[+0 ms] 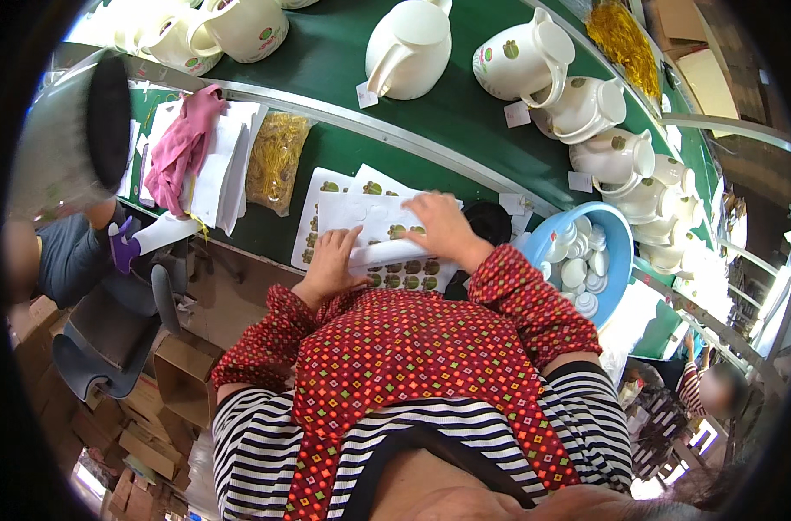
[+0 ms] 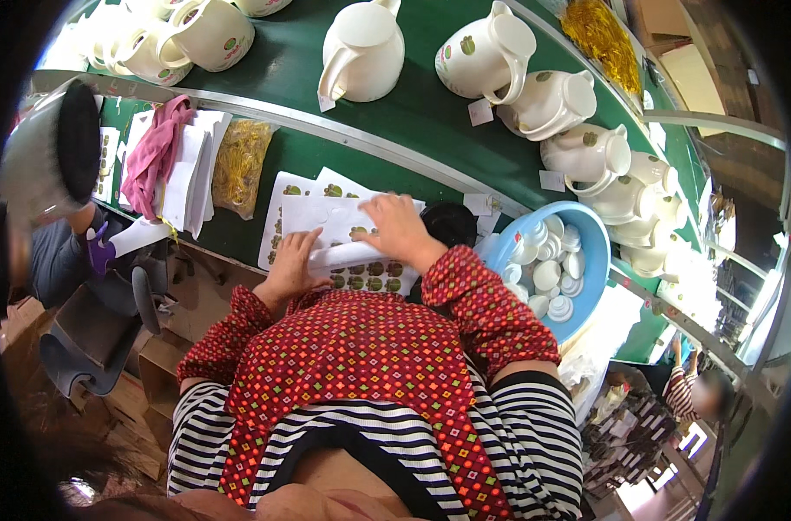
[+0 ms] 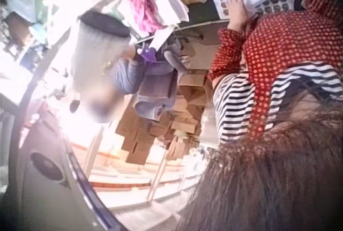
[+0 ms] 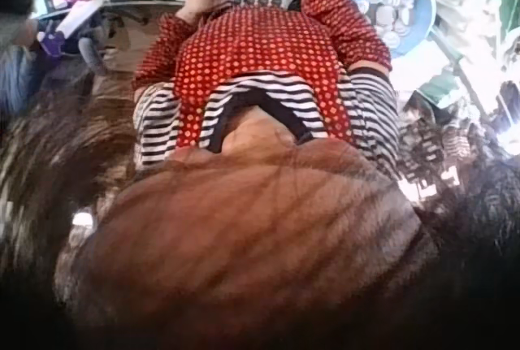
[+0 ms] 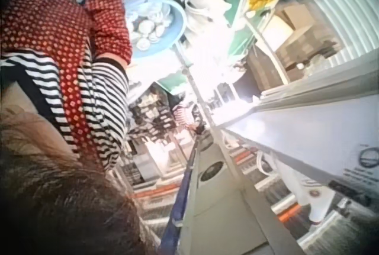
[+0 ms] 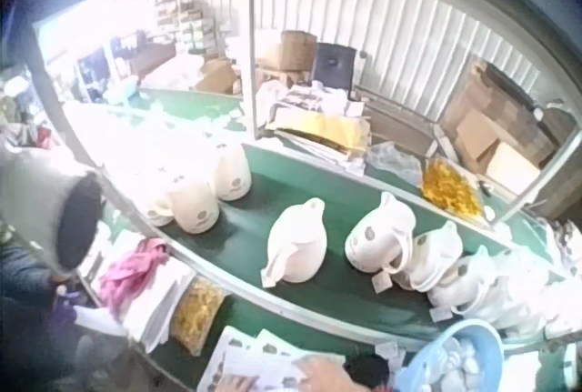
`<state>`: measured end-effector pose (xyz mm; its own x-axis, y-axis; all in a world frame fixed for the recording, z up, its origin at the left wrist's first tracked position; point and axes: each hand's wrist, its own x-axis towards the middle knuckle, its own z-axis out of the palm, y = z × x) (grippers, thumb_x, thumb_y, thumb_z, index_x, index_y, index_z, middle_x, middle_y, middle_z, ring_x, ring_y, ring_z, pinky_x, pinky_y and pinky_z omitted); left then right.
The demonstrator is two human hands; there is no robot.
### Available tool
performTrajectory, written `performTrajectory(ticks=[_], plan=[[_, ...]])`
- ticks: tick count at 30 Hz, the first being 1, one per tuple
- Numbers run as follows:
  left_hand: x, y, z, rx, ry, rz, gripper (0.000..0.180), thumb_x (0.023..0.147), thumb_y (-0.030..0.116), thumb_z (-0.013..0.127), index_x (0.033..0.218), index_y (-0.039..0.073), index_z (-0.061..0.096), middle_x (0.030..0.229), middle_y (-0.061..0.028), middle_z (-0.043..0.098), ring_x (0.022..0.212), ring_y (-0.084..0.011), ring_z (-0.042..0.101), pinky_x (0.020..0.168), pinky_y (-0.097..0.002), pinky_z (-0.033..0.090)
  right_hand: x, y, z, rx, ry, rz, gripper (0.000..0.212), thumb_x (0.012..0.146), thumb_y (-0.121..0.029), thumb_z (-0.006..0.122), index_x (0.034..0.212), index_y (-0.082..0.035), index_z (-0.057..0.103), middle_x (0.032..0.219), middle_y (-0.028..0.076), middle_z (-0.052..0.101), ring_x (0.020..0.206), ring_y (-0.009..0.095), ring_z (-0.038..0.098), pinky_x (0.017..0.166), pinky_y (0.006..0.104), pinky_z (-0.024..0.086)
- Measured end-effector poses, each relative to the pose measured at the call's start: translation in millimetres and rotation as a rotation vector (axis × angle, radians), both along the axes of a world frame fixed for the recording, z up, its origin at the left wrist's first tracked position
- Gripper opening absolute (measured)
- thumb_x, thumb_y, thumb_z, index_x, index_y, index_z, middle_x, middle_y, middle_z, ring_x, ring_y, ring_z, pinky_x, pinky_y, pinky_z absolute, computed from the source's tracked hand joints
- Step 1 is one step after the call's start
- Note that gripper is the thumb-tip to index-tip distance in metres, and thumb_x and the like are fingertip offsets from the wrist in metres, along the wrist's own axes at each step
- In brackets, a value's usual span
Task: The person assembles white ceramic pitchers on a green workbench by placing lids on the bodies and applying decorative stickers to the sides. They handle the pitchers one at a time, retrieve lids from a blue basin, and place stickers from sheets onto each finished unit.
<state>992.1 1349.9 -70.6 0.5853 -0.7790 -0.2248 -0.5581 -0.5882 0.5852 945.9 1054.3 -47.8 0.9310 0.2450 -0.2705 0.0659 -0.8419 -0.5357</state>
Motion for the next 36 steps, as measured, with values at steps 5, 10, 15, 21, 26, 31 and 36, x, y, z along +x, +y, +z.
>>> performTrajectory(ticks=[5,10,15,21,26,31,36], plan=[[-23,14,-23,-0.011,0.314,0.269,0.029,0.095,0.024,0.071,0.113,0.002,0.075,0.089,-0.0123,0.071,0.092,-0.0310,0.067,0.090,-0.0439,0.053,-77,9,-10,0.109,-0.133,-0.303,0.073,0.080,-0.026,0.086,0.144,-0.009,0.054,0.139,0.021,0.055,0.129,0.042,0.052,0.112,0.0514,0.040],[-13,14,12,-0.083,0.631,0.410,0.031,0.100,0.025,0.070,0.112,-0.003,0.074,0.082,-0.0143,0.072,0.074,-0.0147,0.064,0.071,-0.0340,0.052,-112,-3,41,0.304,-0.179,-0.671,0.061,0.083,-0.022,0.084,0.135,-0.004,0.058,0.131,0.019,0.059,0.123,0.041,0.055,0.107,0.0481,0.045],[-8,-22,83,-0.125,0.580,0.313,0.031,0.098,0.023,0.075,0.115,-0.002,0.074,0.082,-0.0136,0.073,0.073,-0.0133,0.064,0.070,-0.0331,0.053,-100,6,106,0.167,-0.450,-0.367,0.060,0.081,-0.022,0.085,0.134,-0.010,0.061,0.135,0.012,0.058,0.128,0.035,0.053,0.111,0.0490,0.039],[-16,-59,152,-0.473,-0.156,-0.056,0.031,0.071,-0.002,0.080,0.101,0.006,0.079,0.093,-0.0073,0.069,0.090,-0.0290,0.066,0.081,-0.0379,0.054,-90,-1,158,-0.046,-0.451,-0.191,0.085,0.073,-0.030,0.091,0.149,-0.016,0.055,0.146,0.010,0.053,0.147,0.030,0.042,0.125,0.0569,0.018],[-33,-69,185,-0.708,-0.542,-0.062,0.034,0.062,0.002,0.080,0.094,0.014,0.081,0.107,-0.0047,0.068,0.106,-0.0307,0.062,0.093,-0.0446,0.050,-109,-19,200,0.069,-0.376,-0.318,0.105,0.066,-0.053,0.093,0.154,-0.015,0.050,0.155,0.014,0.046,0.146,0.035,0.041,0.123,0.0593,0.022],[-47,-65,192,-0.760,-0.687,-0.083,0.036,0.063,0.010,0.084,0.097,0.024,0.082,0.121,-0.0041,0.064,0.119,-0.0306,0.056,0.100,-0.0503,0.048,-121,-35,218,0.142,-0.275,-0.288,0.107,0.068,-0.059,0.092,0.152,-0.008,0.050,0.148,0.018,0.054,0.138,0.036,0.050,0.120,0.0579,0.030],[-54,-65,193,-0.820,-0.768,-0.132,0.036,0.063,0.015,0.087,0.096,0.029,0.083,0.125,-0.0048,0.061,0.124,-0.0315,0.053,0.102,-0.0523,0.048,-109,-23,221,0.446,-0.176,-0.204,0.076,0.074,-0.045,0.090,0.131,-0.001,0.066,0.108,0.021,0.074,0.103,0.040,0.070,0.098,0.0459,0.052]])
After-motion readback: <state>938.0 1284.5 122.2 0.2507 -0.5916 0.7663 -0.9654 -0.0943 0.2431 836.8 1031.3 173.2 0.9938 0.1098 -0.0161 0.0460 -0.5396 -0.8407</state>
